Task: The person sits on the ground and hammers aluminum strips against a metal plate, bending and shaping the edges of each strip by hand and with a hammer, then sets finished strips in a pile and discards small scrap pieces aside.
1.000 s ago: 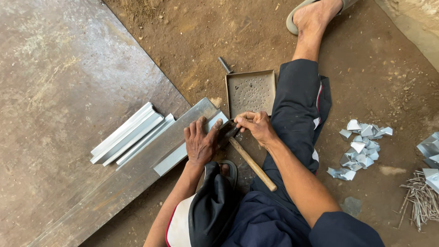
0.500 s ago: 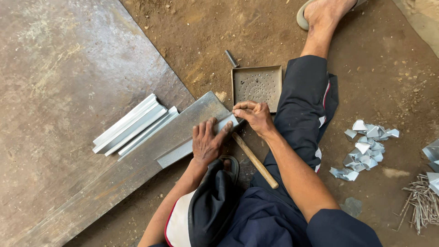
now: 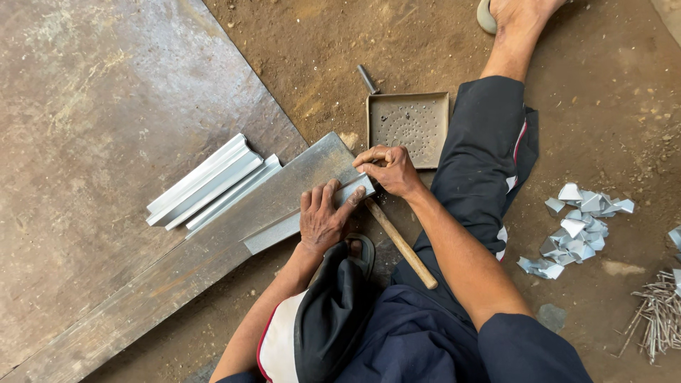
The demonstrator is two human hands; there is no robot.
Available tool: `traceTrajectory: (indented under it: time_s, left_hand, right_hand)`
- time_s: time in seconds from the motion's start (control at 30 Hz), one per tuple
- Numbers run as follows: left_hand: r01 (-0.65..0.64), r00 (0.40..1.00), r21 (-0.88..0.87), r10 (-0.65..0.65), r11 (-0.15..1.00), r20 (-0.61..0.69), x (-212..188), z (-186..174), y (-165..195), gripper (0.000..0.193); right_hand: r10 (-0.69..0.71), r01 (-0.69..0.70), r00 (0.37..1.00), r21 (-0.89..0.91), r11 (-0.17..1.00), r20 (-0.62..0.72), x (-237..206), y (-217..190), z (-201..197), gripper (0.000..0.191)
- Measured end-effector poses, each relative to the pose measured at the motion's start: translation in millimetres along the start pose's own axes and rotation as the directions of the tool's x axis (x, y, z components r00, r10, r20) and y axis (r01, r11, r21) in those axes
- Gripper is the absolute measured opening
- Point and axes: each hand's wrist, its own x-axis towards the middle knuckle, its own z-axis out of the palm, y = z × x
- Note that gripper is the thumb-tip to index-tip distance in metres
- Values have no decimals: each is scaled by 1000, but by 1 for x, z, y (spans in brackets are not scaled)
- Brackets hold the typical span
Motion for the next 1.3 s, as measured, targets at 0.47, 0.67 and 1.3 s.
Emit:
traceTrajectory:
  time_s: [0.47,0.67,1.3]
  left_hand:
    - [111,993,1,-110,994,-43,24,-2,-6,45]
    - [178,984,-11,-177,984,29,27,-12,1,55]
    - [14,945,-284,80,959,316,94,5,-57,67]
  right_hand:
    - [14,-13,1000,101,995,-9,-5,2,6,31]
    - [75,-73,997,97,993,-25,-1,0,9,37]
    - [284,-172,958,-737,653,28,-111,2,24,44]
